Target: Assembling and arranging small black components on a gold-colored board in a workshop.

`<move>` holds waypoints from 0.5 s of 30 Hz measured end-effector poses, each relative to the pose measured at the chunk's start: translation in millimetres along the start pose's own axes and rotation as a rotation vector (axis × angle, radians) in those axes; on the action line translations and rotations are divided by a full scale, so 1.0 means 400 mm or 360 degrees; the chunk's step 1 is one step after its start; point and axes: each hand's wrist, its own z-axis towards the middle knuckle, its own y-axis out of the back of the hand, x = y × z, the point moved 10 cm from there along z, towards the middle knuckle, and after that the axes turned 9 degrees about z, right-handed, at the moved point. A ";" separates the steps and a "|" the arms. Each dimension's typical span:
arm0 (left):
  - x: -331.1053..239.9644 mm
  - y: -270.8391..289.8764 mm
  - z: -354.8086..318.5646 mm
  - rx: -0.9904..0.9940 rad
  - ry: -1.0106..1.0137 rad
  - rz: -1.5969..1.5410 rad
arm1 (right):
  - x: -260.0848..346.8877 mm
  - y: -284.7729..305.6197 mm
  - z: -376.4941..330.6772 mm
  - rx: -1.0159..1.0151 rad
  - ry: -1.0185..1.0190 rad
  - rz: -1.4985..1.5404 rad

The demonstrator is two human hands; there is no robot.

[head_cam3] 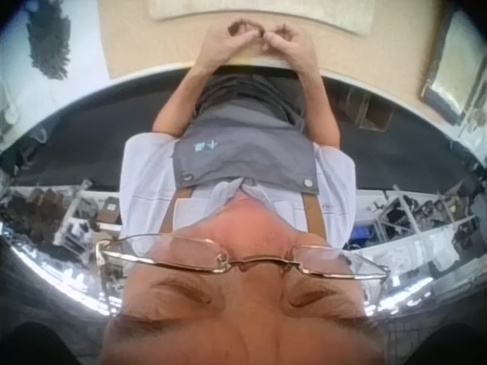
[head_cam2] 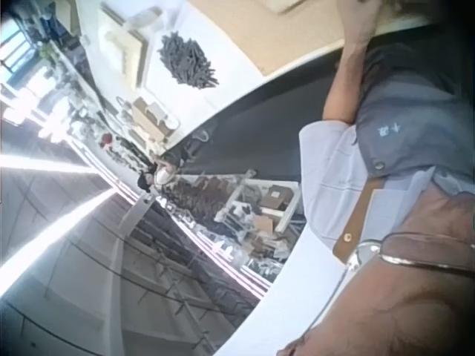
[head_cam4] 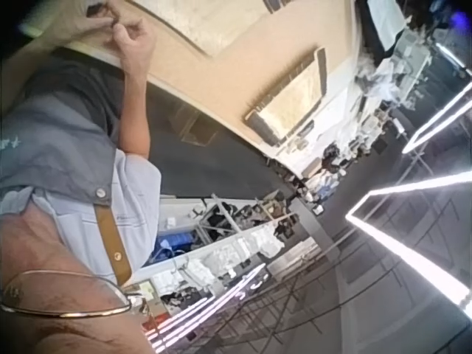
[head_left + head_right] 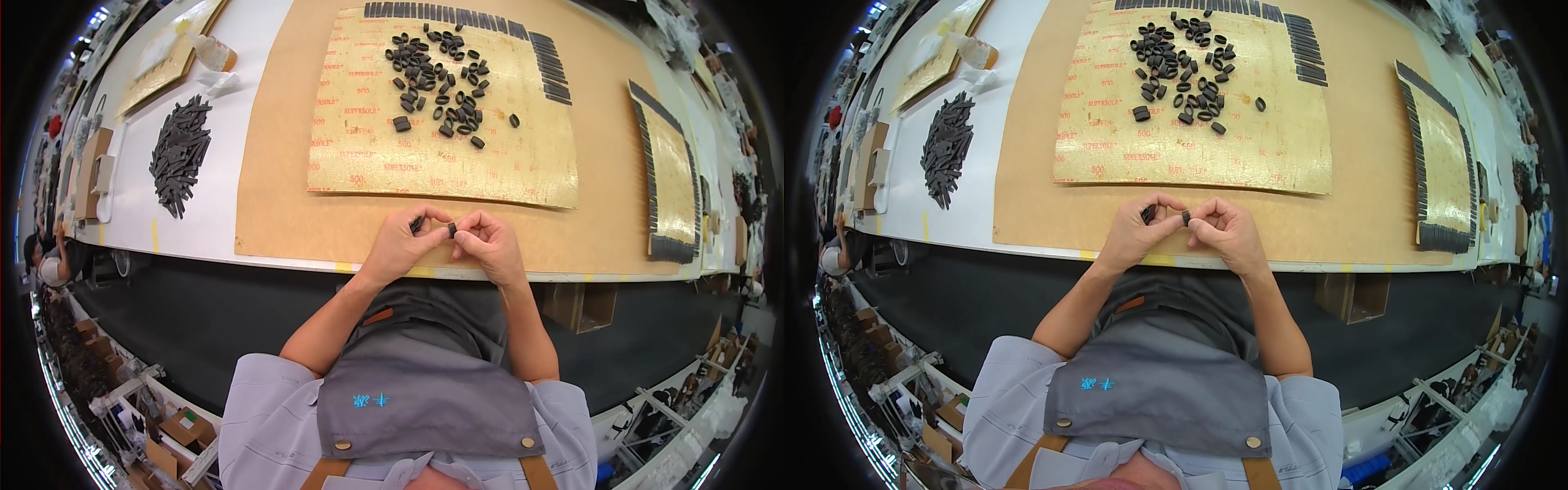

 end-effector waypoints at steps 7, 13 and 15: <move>0.003 -0.017 0.011 -0.0101 0.0029 -0.0087 | 0.012 0.025 -0.021 -0.0320 0.0241 0.0136; 0.038 -0.010 -0.012 -0.0067 0.0087 -0.0118 | -0.009 0.001 -0.033 -0.0184 0.0264 0.0056; 0.039 -0.024 -0.003 0.0007 0.0142 -0.0144 | -0.007 0.012 -0.036 -0.0207 0.0321 0.0080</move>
